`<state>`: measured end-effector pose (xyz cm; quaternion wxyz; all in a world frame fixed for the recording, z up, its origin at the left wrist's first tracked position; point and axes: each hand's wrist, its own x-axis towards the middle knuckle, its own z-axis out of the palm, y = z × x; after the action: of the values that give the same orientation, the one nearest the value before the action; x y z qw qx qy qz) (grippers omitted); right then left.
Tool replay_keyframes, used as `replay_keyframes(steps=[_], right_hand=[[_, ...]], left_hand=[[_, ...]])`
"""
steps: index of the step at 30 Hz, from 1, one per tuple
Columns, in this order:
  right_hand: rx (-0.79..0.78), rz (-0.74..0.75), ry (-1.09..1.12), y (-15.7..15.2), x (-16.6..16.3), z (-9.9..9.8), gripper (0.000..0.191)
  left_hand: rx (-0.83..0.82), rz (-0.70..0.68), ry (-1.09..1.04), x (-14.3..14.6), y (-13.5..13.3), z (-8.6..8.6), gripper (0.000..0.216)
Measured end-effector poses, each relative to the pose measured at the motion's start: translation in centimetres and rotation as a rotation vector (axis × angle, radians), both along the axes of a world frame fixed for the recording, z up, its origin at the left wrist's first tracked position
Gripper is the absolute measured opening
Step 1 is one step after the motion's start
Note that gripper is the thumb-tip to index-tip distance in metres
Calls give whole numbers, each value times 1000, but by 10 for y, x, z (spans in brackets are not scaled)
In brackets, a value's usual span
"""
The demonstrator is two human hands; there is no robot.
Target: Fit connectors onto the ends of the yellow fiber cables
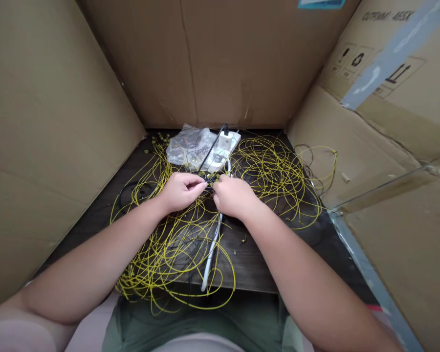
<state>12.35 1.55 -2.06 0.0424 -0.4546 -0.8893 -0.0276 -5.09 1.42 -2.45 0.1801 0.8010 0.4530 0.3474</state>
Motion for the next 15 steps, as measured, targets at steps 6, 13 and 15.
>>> replay_keyframes(steps=[6, 13, 15], right_hand=[[-51, -5, 215, -1, 7, 6, 24], [-117, 26, 799, -2, 3, 16, 19], [-130, 36, 884, -2, -1, 15, 15]], left_hand=[[-25, 8, -80, 0, 0, 0, 23], [-176, -44, -315, 0, -5, 12, 24], [-252, -70, -357, -1, -6, 15, 28]])
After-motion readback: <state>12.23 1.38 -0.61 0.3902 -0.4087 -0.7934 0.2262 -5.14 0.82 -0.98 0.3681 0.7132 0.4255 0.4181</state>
